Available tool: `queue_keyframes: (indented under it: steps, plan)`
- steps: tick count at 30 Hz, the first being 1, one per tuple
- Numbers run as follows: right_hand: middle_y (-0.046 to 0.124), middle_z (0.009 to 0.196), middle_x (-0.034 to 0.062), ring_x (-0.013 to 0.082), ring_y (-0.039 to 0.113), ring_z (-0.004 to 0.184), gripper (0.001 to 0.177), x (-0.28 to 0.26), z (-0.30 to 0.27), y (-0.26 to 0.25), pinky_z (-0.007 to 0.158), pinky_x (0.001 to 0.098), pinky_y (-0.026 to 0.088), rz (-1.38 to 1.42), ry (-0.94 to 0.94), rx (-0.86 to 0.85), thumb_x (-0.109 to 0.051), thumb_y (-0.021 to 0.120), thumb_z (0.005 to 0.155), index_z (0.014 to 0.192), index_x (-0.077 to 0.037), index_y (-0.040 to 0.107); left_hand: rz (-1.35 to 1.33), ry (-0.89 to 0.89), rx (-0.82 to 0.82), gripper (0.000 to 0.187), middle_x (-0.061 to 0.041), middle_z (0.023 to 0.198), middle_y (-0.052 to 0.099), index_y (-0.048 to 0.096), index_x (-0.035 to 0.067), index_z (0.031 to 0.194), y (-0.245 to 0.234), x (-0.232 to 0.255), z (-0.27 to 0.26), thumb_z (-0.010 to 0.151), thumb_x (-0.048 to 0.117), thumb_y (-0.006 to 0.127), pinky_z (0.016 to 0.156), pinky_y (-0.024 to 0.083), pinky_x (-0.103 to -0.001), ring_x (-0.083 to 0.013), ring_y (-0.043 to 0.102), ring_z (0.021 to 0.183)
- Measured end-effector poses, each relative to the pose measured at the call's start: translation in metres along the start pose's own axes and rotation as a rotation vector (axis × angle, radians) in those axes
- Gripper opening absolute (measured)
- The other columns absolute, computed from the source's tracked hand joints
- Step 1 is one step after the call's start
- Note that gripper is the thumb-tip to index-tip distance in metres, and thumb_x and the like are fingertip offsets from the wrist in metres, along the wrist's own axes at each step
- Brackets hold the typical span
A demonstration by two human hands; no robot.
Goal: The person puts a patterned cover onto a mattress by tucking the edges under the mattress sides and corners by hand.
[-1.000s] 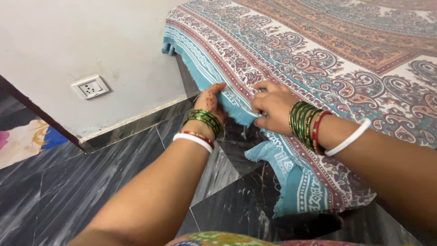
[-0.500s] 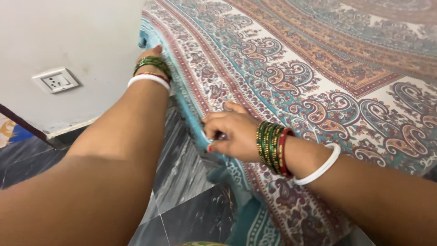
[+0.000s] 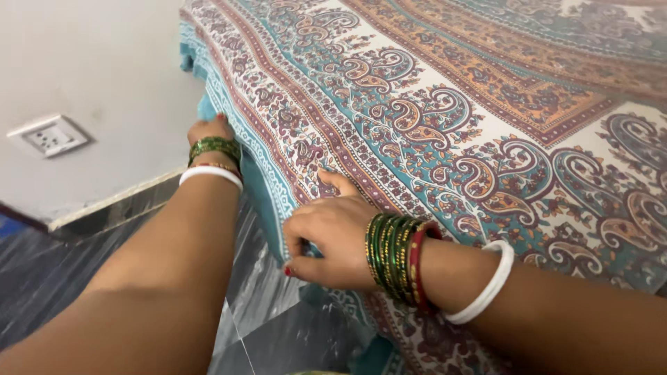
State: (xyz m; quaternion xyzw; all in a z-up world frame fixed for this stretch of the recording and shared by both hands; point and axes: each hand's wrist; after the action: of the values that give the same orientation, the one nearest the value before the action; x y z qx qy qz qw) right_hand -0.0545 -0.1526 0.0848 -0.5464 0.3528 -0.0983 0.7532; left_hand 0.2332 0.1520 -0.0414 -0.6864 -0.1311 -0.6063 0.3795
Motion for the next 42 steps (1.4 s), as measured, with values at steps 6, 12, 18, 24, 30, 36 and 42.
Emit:
queue_keyframes:
  steps: [6,12,18,24,30,36,42]
  plan:
    - [0.070,0.115,0.0008,0.0190,0.062,0.120,0.026,0.007,0.002,0.003,0.124,0.0597,0.013,0.006,0.019,0.053,-0.038,0.072,0.086,0.103,-0.019,0.067,0.052,0.102,-0.146,0.039,-0.027,0.097,0.074,0.071,-0.003,0.105,0.030,-0.020,0.002,0.095,0.034,0.067,0.086,0.051,-0.050,-0.0430,0.070,0.088]
    - [0.023,0.166,0.0140,0.0347,0.023,0.153,0.074,0.056,0.043,-0.010,0.117,0.0540,0.025,-0.045,0.279,0.396,-0.040,0.071,0.079,0.144,-0.018,0.047,0.122,0.227,-0.190,0.041,-0.022,0.076,0.069,0.070,-0.003,0.089,0.045,-0.043,0.040,0.094,0.038,0.074,0.074,0.049,-0.048,-0.0372,0.063,0.071]
    - [0.020,0.167,0.0134,0.0335,0.015,0.156,0.088,0.117,0.106,-0.038,0.125,0.0502,0.019,-0.302,0.474,0.216,-0.065,0.057,0.090,0.159,-0.018,0.028,-0.594,0.070,-0.547,0.025,-0.005,0.071,0.056,0.066,0.005,0.095,0.023,-0.047,0.034,0.093,0.027,0.077,0.058,0.040,-0.048,-0.0239,0.046,0.062]
    - [0.007,0.171,0.0065,0.0265,0.008,0.154,0.090,0.096,0.139,-0.025,0.121,0.0536,0.007,-0.467,0.368,0.025,-0.067,0.048,0.091,0.162,-0.023,0.014,-0.709,-0.417,-0.783,0.087,-0.026,0.167,0.019,0.017,0.016,0.166,-0.022,0.037,-0.002,0.104,0.071,0.046,0.121,0.020,-0.053,-0.0411,0.020,0.155]
    - [0.008,0.170,0.0060,0.0257,0.005,0.156,0.094,0.082,0.141,-0.030,0.122,0.0523,0.006,-0.443,0.324,0.027,-0.057,0.057,0.086,0.161,-0.020,0.014,-0.641,-0.321,-0.579,0.101,-0.022,0.166,0.019,0.027,0.026,0.162,-0.024,0.124,0.020,0.078,0.075,0.057,0.122,0.023,-0.056,-0.0389,0.024,0.153]
    - [0.007,0.170,0.0059,0.0244,0.005,0.156,0.095,0.079,0.141,-0.030,0.121,0.0545,0.004,-0.391,0.364,-0.007,-0.054,0.058,0.085,0.161,-0.021,0.013,-0.810,-0.374,-0.494,0.076,-0.029,0.148,0.057,0.055,-0.008,0.140,-0.001,0.119,0.054,0.081,0.032,0.078,0.112,0.046,-0.046,-0.0388,0.065,0.132]
    - [0.016,0.169,0.0065,0.0262,0.009,0.156,0.096,0.083,0.140,-0.026,0.121,0.0564,0.007,-0.365,0.285,0.081,-0.050,0.066,0.081,0.159,-0.018,0.020,-0.486,-0.398,-0.207,0.051,-0.022,0.140,0.064,0.068,0.005,0.129,-0.013,0.123,0.017,0.085,0.032,0.072,0.107,0.044,-0.049,-0.0370,0.063,0.121]
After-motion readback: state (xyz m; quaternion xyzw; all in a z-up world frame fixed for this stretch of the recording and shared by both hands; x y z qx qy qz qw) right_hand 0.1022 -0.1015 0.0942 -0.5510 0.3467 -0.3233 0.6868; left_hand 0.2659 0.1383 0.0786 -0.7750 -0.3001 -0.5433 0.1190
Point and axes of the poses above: each hand's wrist, its own z-axis towards the middle knuckle, its own y-axis out of the palm, x = y × z
